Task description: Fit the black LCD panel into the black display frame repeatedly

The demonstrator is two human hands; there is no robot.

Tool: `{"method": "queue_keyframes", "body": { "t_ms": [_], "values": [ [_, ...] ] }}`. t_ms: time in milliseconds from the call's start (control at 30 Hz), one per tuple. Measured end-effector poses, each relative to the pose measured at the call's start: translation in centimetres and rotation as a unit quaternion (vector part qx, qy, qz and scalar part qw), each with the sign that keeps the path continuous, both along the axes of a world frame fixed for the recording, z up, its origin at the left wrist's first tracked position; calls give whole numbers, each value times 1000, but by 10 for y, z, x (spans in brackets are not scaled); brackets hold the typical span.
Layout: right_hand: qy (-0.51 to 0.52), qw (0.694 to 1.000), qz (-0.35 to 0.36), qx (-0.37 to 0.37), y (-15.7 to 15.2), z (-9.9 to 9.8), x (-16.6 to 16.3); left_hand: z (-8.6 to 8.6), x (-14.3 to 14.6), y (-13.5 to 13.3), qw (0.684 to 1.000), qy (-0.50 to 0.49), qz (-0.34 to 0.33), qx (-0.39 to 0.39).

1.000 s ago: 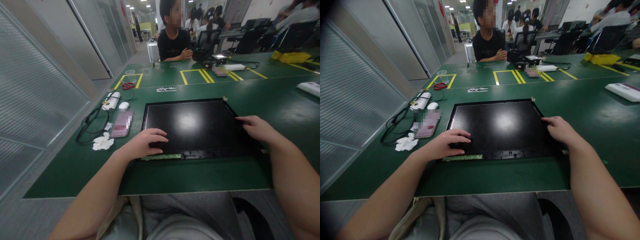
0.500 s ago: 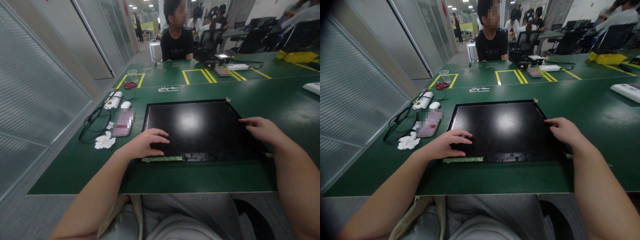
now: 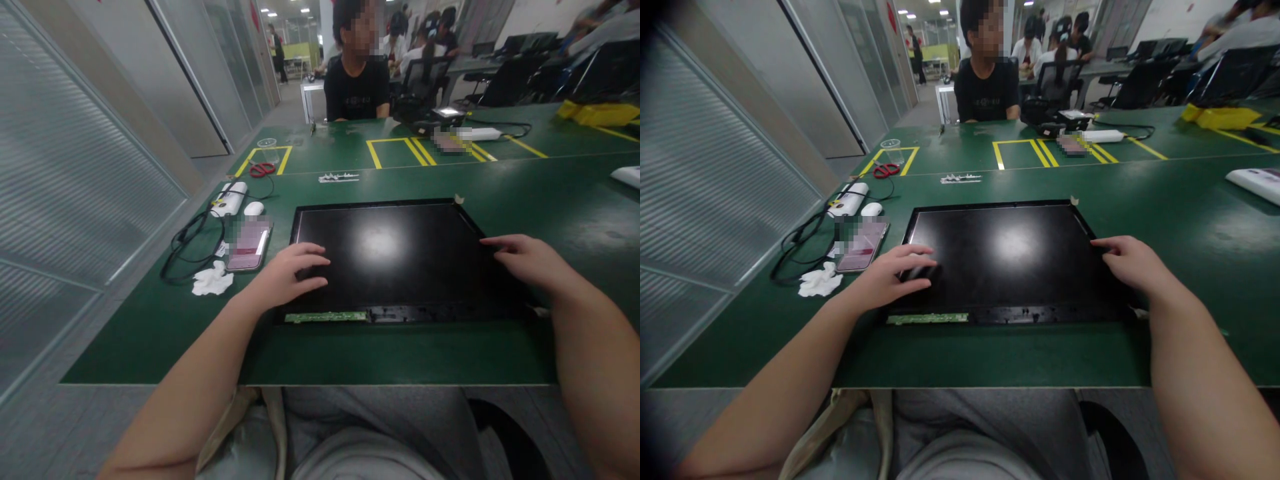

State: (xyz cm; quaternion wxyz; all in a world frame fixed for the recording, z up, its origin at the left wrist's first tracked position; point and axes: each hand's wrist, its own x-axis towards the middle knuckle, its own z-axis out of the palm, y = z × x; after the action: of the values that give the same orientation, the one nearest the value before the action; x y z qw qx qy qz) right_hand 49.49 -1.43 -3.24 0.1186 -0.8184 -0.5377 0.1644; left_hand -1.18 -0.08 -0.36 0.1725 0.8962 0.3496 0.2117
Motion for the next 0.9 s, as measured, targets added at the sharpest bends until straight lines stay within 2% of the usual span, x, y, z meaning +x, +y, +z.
{"method": "queue_keyframes", "body": {
  "t_ms": [67, 133, 233, 333, 567, 900],
  "values": [
    [8, 1000, 0, 14, 1, -4, 6, 2, -4, 3, 992, 13, 125, 32],
    [22, 999, 1, 30, 1, -7, 9, 3, -9, 5, 971, 45, 232, 27],
    [53, 998, -4, 45, 1, -9, 10, 6, -13, 8, 948, 93, 301, -39],
    [77, 996, -18, 52, 0, -9, 10, 7, -11, 7, 943, 117, 305, -66],
    [72, 995, -17, 68, 2, -14, 15, 1, -10, 7, 954, 113, 277, -30],
    [137, 986, -52, 82, 1, -14, 14, -1, -11, 8, 955, 120, 269, -33]
  ]
}}
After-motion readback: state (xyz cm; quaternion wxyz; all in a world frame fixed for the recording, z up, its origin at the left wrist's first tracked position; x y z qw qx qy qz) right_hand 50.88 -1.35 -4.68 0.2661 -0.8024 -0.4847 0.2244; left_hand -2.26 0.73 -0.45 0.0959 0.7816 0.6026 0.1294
